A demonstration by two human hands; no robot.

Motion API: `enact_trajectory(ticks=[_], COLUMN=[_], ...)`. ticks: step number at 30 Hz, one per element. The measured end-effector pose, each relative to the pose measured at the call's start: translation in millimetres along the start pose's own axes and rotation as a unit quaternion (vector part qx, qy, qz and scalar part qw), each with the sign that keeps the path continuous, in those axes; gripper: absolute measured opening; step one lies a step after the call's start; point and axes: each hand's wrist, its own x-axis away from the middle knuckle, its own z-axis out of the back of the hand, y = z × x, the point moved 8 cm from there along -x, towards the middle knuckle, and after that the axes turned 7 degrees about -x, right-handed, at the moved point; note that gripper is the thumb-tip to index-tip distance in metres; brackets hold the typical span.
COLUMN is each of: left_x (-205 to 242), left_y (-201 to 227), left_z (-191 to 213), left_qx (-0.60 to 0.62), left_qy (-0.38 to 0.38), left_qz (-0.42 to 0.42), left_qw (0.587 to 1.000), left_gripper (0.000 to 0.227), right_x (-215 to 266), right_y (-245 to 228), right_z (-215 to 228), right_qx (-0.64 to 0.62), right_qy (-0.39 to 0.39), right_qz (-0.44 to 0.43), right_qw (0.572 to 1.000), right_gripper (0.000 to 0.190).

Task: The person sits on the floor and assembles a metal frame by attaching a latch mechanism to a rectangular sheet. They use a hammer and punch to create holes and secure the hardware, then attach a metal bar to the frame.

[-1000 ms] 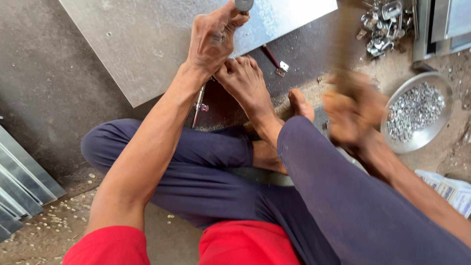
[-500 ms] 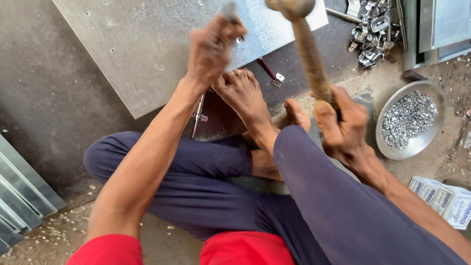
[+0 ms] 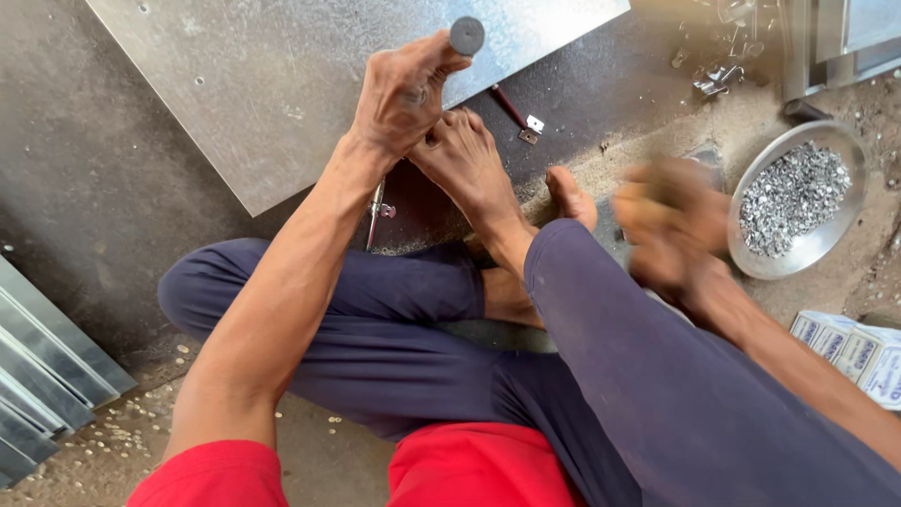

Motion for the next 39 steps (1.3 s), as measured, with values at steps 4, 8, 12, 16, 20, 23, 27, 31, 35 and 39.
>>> enact_trajectory(ticks=[4,8,12,16,20,23,27,31,35,39], left_x=[-13.6,-1.9,9.8,82.5,136.2,148.2,146.8,105.7,40.7,33.0], left_y=[-7.1,-10.2,-11.9,-71.5,-58.3,-41.4,-10.7,-20.2,-46.4,-58.5], left_z=[-1.2,-2.5,9.1,102.0,164.5,168.1,167.7,139.0,98.2,91.8], left_qx=[0.042,0.022,0.021,-0.158,-0.250,-0.218,-0.277,-0.105,-0.013,0.022], left_qy=[-0.002,-0.002,0.077,0.261,0.375,0.381,0.364,0.346,0.288,0.259], left_qz=[0.058,0.022,0.031,0.291,0.325,0.323,0.334,0.248,0.170,0.196], left_qw=[0.997,0.999,0.996,0.907,0.832,0.838,0.824,0.899,0.942,0.945], left_gripper=[0.010,0.009,0.021,0.017,0.023,0.030,0.029,0.026,0.012,0.011], right_x=[8.3,13.8,1.7,-64.7,-111.6,-92.1,-77.7,-50.5,-43.5,-52.2], right_y=[33.8,23.0,68.6,151.4,138.9,180.7,133.4,89.1,54.6,41.5], right_z=[-4.4,-3.0,-18.3,1.5,1.0,0.9,4.6,-35.7,-87.3,-106.8], right_qx=[-0.002,-0.068,0.005,0.074,0.136,0.058,0.184,0.073,-0.027,-0.006], right_qy=[-0.045,0.007,-0.047,0.033,0.061,0.051,-0.014,-0.084,-0.164,-0.212], right_qz=[-0.241,-0.099,-0.172,-0.193,0.055,-0.261,-0.112,-0.104,-0.172,-0.238], right_qw=[0.970,0.993,0.984,0.978,0.987,0.962,0.977,0.988,0.971,0.948], right_gripper=[0.027,0.031,0.039,0.037,0.042,0.037,0.030,0.040,0.037,0.039])
